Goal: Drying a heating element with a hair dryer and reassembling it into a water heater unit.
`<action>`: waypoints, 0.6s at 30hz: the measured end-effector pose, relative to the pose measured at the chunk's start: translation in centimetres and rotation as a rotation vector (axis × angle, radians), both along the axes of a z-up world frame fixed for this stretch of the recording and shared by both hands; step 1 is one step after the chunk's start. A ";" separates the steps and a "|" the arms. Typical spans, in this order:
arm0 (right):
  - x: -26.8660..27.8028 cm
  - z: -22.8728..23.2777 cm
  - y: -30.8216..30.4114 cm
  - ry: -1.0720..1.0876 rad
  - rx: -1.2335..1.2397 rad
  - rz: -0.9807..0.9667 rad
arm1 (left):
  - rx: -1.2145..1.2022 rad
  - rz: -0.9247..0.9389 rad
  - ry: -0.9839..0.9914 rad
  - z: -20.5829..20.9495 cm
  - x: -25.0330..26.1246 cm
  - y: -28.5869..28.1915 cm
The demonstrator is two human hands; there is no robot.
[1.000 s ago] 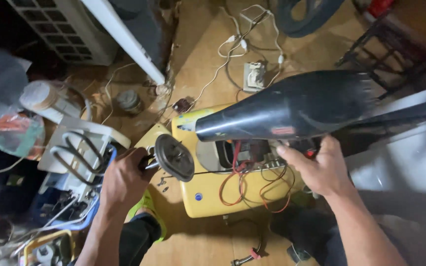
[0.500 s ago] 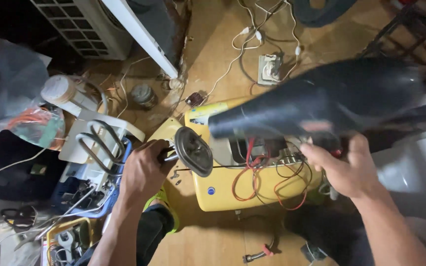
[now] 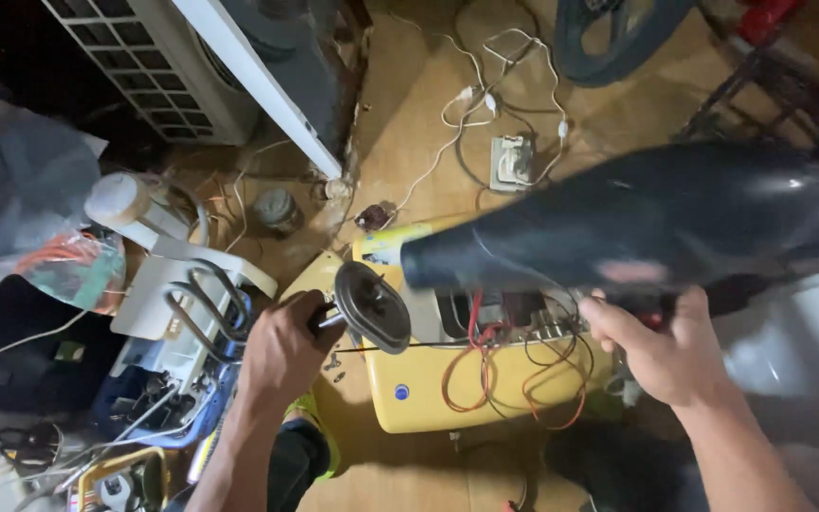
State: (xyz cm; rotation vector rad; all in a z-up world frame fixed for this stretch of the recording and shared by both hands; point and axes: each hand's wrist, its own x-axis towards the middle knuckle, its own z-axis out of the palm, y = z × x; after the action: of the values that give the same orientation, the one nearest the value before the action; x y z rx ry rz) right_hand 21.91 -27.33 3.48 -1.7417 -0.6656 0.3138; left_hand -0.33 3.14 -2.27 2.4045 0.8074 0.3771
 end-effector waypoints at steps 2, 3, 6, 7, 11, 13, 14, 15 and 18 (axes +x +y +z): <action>-0.1 0.1 0.2 0.078 0.109 0.073 | -0.046 0.002 0.045 -0.1 0.0 -0.3; -0.2 0.7 0.7 0.053 -0.052 -0.010 | -0.037 -0.006 0.077 0.1 0.1 -0.4; -0.6 0.8 0.5 0.038 -0.127 -0.005 | -0.019 -0.035 0.074 0.2 0.0 -0.6; -0.8 1.0 0.0 0.044 -0.031 0.079 | -0.003 -0.052 0.033 0.4 -0.2 -0.8; -1.4 1.3 -0.7 -0.160 -0.310 -0.091 | -0.052 0.012 0.134 -0.1 -0.9 -1.5; -0.5 0.4 -0.1 0.006 -0.184 -0.067 | -0.069 -0.021 0.039 -0.6 0.1 -0.5; -0.1 -0.2 -0.2 0.002 -0.171 -0.056 | -0.056 -0.009 0.035 -0.1 0.2 -0.2; 0.3 -0.8 -0.3 -0.011 -0.182 -0.103 | -0.052 -0.012 0.060 0.3 0.2 0.0; -0.1 -1.0 -0.6 0.064 -0.148 -0.103 | -0.063 -0.042 0.082 0.3 -0.3 -0.8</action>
State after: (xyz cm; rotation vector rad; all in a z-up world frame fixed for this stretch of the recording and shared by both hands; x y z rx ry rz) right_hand 21.82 -27.91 2.49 -1.8911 -0.5151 0.3535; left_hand -0.66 2.31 -1.99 2.3873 0.7911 0.2338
